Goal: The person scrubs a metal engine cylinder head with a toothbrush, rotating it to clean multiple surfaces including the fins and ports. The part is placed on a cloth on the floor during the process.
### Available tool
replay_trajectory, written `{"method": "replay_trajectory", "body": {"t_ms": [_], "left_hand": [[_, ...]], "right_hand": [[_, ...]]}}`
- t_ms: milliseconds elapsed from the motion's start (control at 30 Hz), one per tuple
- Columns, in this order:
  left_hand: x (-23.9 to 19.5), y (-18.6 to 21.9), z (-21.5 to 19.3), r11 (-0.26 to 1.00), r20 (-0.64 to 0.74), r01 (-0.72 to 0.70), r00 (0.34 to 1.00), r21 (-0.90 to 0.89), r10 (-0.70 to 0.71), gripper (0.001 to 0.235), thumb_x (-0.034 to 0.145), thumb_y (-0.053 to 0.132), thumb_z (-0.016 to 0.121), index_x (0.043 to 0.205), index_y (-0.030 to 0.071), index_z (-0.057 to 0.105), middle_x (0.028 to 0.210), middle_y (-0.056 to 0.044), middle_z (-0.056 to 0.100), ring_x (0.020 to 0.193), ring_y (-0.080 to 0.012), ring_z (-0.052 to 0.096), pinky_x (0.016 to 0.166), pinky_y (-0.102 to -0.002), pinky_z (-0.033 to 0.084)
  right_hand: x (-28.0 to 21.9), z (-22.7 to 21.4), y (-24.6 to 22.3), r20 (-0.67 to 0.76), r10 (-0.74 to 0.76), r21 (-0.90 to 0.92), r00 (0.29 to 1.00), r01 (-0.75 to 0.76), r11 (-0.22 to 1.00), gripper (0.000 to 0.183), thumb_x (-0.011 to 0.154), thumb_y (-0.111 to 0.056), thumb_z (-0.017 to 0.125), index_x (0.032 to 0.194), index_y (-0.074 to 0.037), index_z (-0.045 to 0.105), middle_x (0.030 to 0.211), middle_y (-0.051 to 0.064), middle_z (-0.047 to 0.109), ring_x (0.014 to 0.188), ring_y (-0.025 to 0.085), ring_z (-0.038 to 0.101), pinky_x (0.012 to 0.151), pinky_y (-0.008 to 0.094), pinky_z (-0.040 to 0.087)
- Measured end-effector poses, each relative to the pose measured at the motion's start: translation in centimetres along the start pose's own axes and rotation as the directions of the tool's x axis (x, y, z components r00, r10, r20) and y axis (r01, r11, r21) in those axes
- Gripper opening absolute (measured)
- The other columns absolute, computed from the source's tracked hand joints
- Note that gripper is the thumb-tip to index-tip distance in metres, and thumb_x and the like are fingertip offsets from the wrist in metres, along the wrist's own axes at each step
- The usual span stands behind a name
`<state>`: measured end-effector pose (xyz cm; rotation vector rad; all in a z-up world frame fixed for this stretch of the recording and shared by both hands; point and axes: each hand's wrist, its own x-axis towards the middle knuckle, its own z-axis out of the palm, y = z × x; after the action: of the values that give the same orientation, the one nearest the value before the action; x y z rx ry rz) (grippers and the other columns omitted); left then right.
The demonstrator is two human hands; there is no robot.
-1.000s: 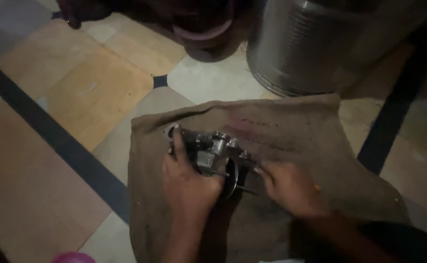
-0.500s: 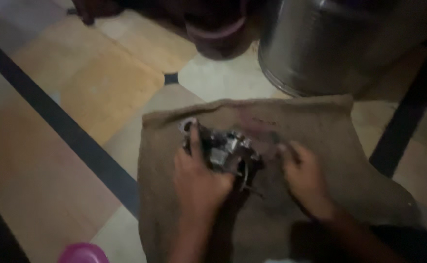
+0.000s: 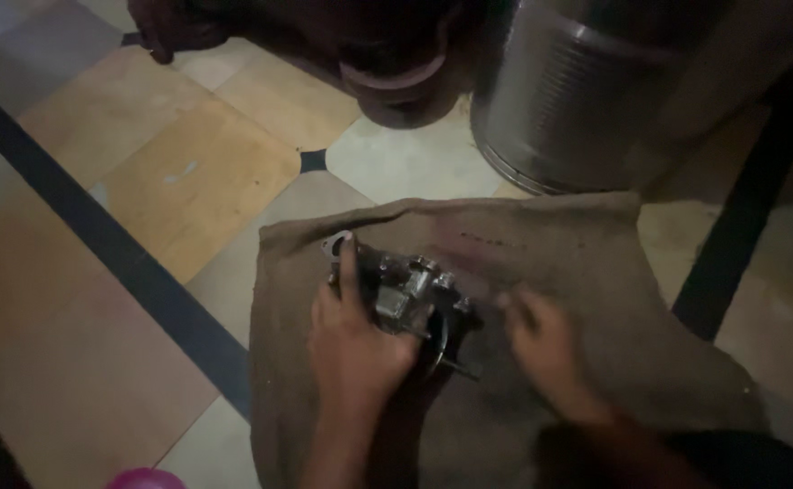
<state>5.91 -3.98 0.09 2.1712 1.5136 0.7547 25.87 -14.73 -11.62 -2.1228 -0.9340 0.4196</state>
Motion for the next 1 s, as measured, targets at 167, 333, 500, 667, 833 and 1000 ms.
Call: {"method": "replay_trajectory", "body": {"t_ms": [167,333,500,667,833,1000], "left_hand": [[0.0,-0.6,-0.1,0.999,0.009,0.033,0.999,0.008,-0.033,0.121,0.058,0.044,0.091,0.157,0.027,0.024,0.12,-0.023,0.058,0.11,-0.047,0.058,0.089,-0.056,0.05],[0.3,-0.2,-0.7,1.0,-0.021,0.009,1.0,-0.011,-0.009,0.12,0.059,0.048,0.092,0.158,0.028,0.025,0.124,-0.022,0.059,0.111,-0.046,0.059,0.089,-0.055,0.051],[0.1,0.1,-0.7,0.995,0.062,0.101,0.993,0.018,-0.102,0.121,0.06,0.047,0.09,0.161,0.031,0.025,0.12,-0.022,0.058,0.112,-0.0447,0.059,0.091,-0.053,0.05],[0.3,0.0,-0.9,0.998,0.015,0.056,0.998,-0.009,-0.056,0.117,0.061,0.048,0.09,0.157,0.029,0.026,0.122,-0.022,0.06,0.113,-0.0471,0.059,0.091,-0.054,0.049],[0.3,0.1,-0.8,0.998,0.049,0.059,0.997,0.013,-0.06,0.119,0.061,0.05,0.09,0.158,0.03,0.024,0.121,-0.023,0.059,0.111,-0.0464,0.059,0.091,-0.054,0.05],[-0.1,-0.6,-0.3,0.999,-0.041,-0.027,0.999,-0.016,0.027,0.119,0.06,0.048,0.091,0.158,0.026,0.027,0.121,-0.025,0.059,0.109,-0.0483,0.059,0.087,-0.055,0.05]], "right_hand": [[-0.4,1.2,1.9,-0.015,-0.245,0.166,0.969,0.244,0.955,0.035,0.103,-0.024,0.063,0.118,0.007,0.071,0.101,0.024,0.073,0.092,0.029,0.066,0.079,0.04,0.051],[0.4,2.4,3.4,0.031,-0.019,0.321,0.999,0.008,0.947,0.035,0.103,-0.027,0.058,0.114,0.003,0.072,0.095,0.018,0.074,0.081,0.025,0.068,0.074,0.039,0.053],[-0.1,3.5,4.2,-0.072,-0.418,0.029,0.905,0.421,0.907,0.038,0.104,-0.029,0.063,0.119,0.005,0.07,0.104,0.022,0.073,0.095,0.027,0.067,0.082,0.039,0.052],[0.0,3.1,3.5,-0.037,-0.036,0.276,0.999,0.045,0.96,0.035,0.106,-0.032,0.056,0.108,0.001,0.069,0.085,0.014,0.069,0.073,0.021,0.061,0.067,0.036,0.05],[-0.4,1.6,1.1,0.181,-0.144,-0.045,0.973,0.154,0.987,0.031,0.105,-0.031,0.054,0.103,-0.005,0.069,0.08,0.009,0.07,0.069,0.017,0.064,0.066,0.033,0.051],[-1.1,0.3,0.5,-0.1,0.004,0.433,0.995,0.039,0.9,0.031,0.113,-0.025,0.049,0.102,0.0,0.065,0.074,0.011,0.062,0.064,0.021,0.056,0.06,0.036,0.045]]}}
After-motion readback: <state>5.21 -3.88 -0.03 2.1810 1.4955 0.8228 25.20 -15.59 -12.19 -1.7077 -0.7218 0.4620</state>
